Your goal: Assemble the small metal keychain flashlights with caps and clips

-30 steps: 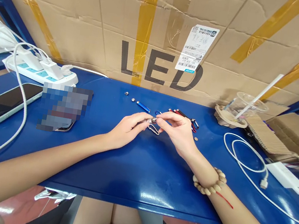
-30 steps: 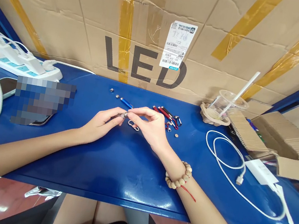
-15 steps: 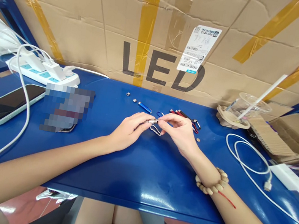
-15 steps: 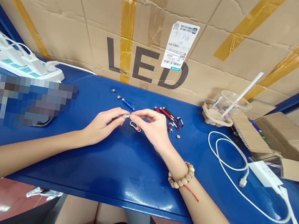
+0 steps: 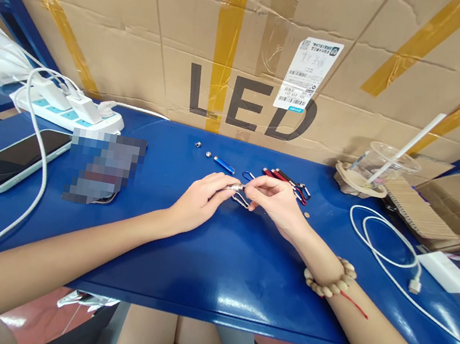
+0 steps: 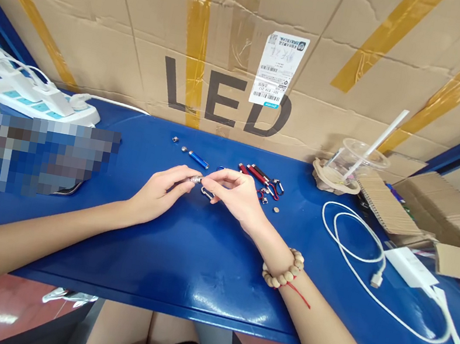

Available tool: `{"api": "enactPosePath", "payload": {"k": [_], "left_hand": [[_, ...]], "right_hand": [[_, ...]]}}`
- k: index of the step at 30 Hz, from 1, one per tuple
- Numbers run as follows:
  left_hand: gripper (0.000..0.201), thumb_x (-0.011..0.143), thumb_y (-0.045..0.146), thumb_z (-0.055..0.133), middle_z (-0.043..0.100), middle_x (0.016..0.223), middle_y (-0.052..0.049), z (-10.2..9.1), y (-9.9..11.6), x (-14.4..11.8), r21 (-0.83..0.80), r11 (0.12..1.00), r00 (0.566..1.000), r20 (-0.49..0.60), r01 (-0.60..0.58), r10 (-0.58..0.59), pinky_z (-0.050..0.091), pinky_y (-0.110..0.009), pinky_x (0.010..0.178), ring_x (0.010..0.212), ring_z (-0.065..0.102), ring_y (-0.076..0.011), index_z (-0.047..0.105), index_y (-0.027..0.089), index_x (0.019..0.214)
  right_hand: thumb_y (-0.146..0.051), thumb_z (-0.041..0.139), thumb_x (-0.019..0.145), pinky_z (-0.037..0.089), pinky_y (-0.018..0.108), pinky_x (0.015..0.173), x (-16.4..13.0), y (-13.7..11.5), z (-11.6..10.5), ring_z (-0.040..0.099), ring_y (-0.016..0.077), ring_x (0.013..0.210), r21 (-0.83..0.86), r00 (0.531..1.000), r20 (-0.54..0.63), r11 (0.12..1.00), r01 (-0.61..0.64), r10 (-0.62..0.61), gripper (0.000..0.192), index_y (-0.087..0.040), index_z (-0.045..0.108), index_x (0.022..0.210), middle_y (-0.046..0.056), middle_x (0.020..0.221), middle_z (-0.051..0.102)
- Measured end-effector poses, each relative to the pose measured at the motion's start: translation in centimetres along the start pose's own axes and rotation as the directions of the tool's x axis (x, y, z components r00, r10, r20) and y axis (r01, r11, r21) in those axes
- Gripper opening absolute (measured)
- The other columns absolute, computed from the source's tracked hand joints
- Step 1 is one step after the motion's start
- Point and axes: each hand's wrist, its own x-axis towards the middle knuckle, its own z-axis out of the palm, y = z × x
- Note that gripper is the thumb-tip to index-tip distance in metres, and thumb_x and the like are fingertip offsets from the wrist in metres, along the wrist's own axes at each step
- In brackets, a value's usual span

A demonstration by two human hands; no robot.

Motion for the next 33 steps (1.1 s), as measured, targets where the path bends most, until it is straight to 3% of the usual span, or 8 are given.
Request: {"api": "enactPosePath", "payload": {"k": [11, 18, 23, 33], "left_hand": [[0.024, 0.092, 0.023, 0.041, 0.066, 0.094, -0.005, -0.01, 0.02, 0.11, -0.015, 0.999, 0.999, 0.005, 0.032, -0.031, 0.045, -0.026, 0.084, 0.090, 0.059, -0.0157, 0.061, 0.015, 0.102], [0.031, 0.093, 0.025, 0.041, 0.062, 0.118, -0.003, -0.02, 0.03, -0.12, -0.045, 0.998, 0.999, 0.018, 0.046, -0.045, 0.042, -0.025, 0.094, 0.105, 0.057, -0.0148, 0.055, 0.021, 0.120], [0.030, 0.094, 0.025, 0.037, 0.066, 0.105, -0.003, 0.04, -0.20, -0.32, 0.011, 1.000, 0.999, 0.036, -0.022, 0.021, 0.044, -0.026, 0.089, 0.094, 0.058, -0.0143, 0.059, 0.022, 0.114], [0.030, 0.094, 0.028, 0.034, 0.064, 0.104, -0.004, 0.21, -0.16, -0.23, 0.047, 0.997, 0.998, 0.038, 0.056, -0.057, 0.045, -0.026, 0.086, 0.095, 0.058, -0.0156, 0.058, 0.021, 0.111]], "right_hand": [[-0.037, 0.082, 0.051, 0.048, 0.018, 0.045, 0.02, -0.01, -0.18, 0.051, 0.0069, 0.053, -0.007, 0.996, -0.007, 0.996, -0.089, 0.089, 0.029, -0.015, 0.067, 0.062, -0.001, 0.059, 0.059], [-0.036, 0.084, 0.044, 0.048, 0.018, 0.044, 0.07, -0.37, -0.30, 0.052, 0.0074, 0.053, -0.029, 0.985, 0.003, 0.985, -0.170, 0.170, 0.032, -0.014, 0.065, 0.057, -0.002, 0.056, 0.058], [-0.038, 0.083, 0.048, 0.047, 0.017, 0.045, -0.06, -0.12, -0.49, 0.051, 0.0064, 0.053, -0.045, 0.972, 0.052, 0.973, -0.227, 0.229, 0.032, -0.014, 0.064, 0.057, -0.002, 0.058, 0.059], [-0.042, 0.082, 0.049, 0.046, 0.018, 0.044, -0.06, -0.09, 0.00, 0.049, 0.0054, 0.049, -0.068, 0.982, 0.005, 0.980, -0.189, 0.189, 0.035, -0.014, 0.062, 0.058, -0.002, 0.057, 0.058]]}}
